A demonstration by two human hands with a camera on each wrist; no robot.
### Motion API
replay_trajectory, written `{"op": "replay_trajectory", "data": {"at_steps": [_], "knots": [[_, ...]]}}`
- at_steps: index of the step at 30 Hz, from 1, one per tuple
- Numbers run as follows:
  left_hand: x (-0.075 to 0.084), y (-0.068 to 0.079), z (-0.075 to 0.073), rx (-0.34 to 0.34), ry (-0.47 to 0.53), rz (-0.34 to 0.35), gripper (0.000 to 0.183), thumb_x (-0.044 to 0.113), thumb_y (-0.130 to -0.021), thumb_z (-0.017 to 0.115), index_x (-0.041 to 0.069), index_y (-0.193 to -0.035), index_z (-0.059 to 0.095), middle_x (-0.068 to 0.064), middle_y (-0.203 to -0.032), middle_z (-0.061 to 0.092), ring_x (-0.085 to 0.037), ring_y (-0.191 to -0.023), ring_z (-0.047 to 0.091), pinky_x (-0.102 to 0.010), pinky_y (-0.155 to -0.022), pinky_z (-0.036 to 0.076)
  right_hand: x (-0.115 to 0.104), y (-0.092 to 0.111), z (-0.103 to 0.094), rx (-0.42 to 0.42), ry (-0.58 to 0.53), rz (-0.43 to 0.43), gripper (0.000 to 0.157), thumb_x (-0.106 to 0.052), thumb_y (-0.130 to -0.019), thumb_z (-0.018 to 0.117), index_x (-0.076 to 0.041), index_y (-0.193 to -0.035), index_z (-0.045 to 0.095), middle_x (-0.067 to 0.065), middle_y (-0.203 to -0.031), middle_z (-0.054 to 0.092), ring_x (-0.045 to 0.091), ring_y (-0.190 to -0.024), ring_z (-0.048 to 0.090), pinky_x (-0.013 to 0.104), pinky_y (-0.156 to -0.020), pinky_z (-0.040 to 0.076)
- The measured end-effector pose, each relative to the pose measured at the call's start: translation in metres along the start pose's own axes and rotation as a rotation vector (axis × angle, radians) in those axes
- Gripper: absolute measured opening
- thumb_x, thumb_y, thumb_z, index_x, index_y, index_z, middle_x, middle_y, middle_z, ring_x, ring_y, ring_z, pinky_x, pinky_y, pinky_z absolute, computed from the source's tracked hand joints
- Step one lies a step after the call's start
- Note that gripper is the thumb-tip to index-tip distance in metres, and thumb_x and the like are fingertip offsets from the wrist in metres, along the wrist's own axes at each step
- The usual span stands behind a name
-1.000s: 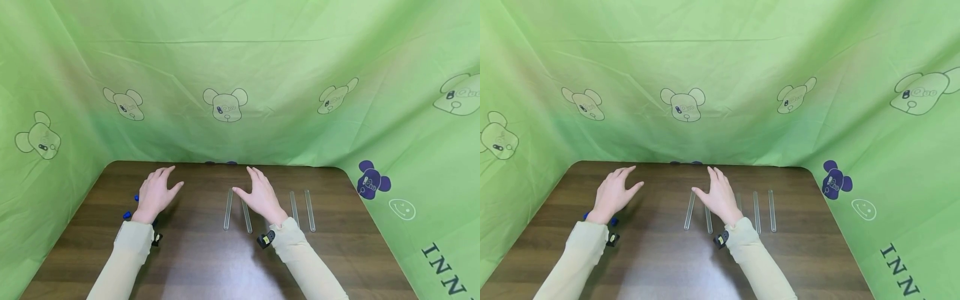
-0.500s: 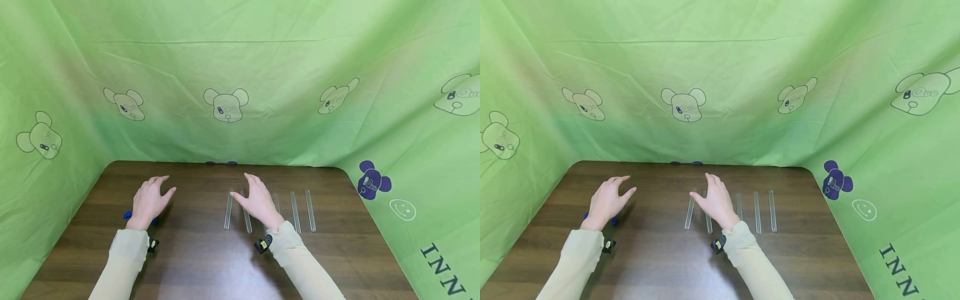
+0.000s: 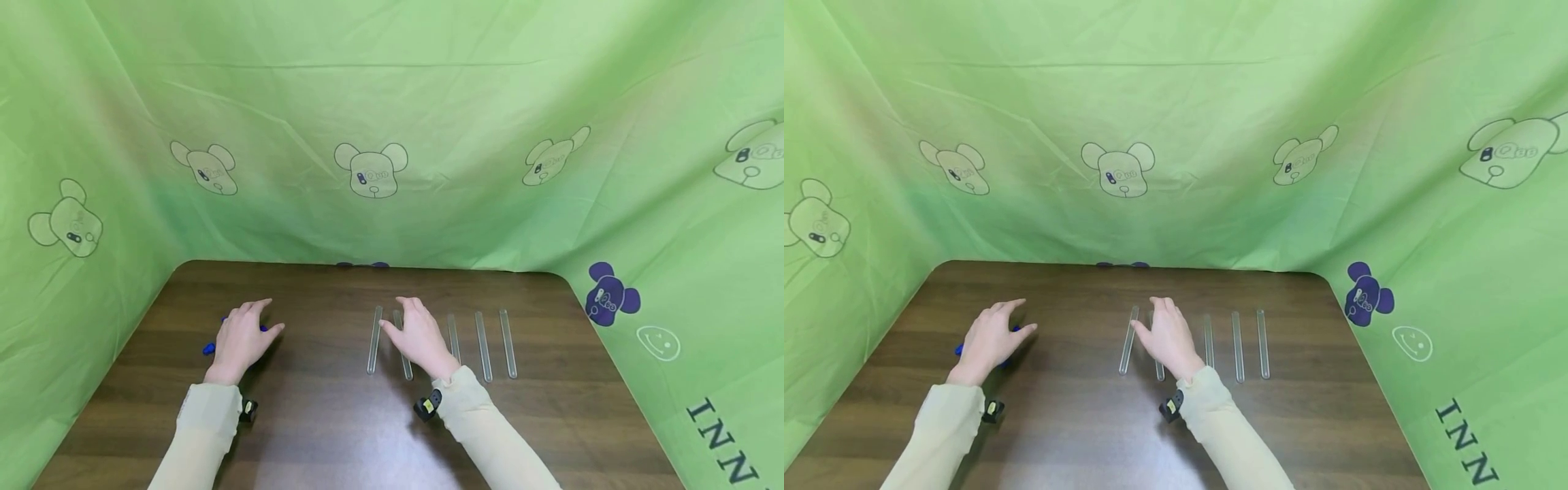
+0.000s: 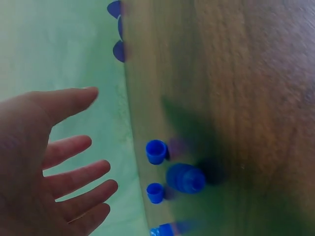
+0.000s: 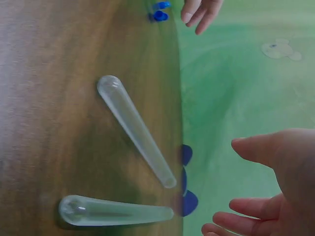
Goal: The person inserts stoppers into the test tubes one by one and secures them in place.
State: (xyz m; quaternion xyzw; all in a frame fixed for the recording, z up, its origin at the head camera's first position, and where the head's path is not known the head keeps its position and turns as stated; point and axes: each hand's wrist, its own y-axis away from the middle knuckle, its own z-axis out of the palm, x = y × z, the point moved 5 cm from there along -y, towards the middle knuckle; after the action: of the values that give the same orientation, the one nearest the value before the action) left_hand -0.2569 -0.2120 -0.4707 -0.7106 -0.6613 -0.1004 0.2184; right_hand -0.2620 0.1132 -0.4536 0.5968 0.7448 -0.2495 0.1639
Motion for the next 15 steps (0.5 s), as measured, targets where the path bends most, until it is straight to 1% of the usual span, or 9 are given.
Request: {"op": "replay_trajectory", "data": {"at_steps": [6,15], "knots": [[-0.009,0.005,0.002,-0.020,0.003,-0.030,0.067,0.030,-0.089,0.079,0.001,-0.144,0.053,-0.032,-0.140,0.051,-0.052,-0.125,0.046,-0.067,-0.102,0.038,0.001,0.005,0.010,-0.011,0.013,-0.015,0.059,-0.031,-0.092,0.076,0.008,-0.132,0.057,0.023,-0.125,0.060,0.040,-0.115,0.060,0.050,-0.099,0.048],[-0.014,0.007,0.002,-0.002,-0.023,-0.006,0.063,0.021,-0.086,0.083,-0.003,-0.138,0.057,-0.032,-0.131,0.056,-0.052,-0.117,0.051,-0.064,-0.101,0.040,0.001,0.004,0.019,-0.031,0.019,0.008,0.058,-0.035,-0.091,0.076,0.005,-0.130,0.060,0.020,-0.123,0.062,0.039,-0.112,0.062,0.049,-0.096,0.050]]}}
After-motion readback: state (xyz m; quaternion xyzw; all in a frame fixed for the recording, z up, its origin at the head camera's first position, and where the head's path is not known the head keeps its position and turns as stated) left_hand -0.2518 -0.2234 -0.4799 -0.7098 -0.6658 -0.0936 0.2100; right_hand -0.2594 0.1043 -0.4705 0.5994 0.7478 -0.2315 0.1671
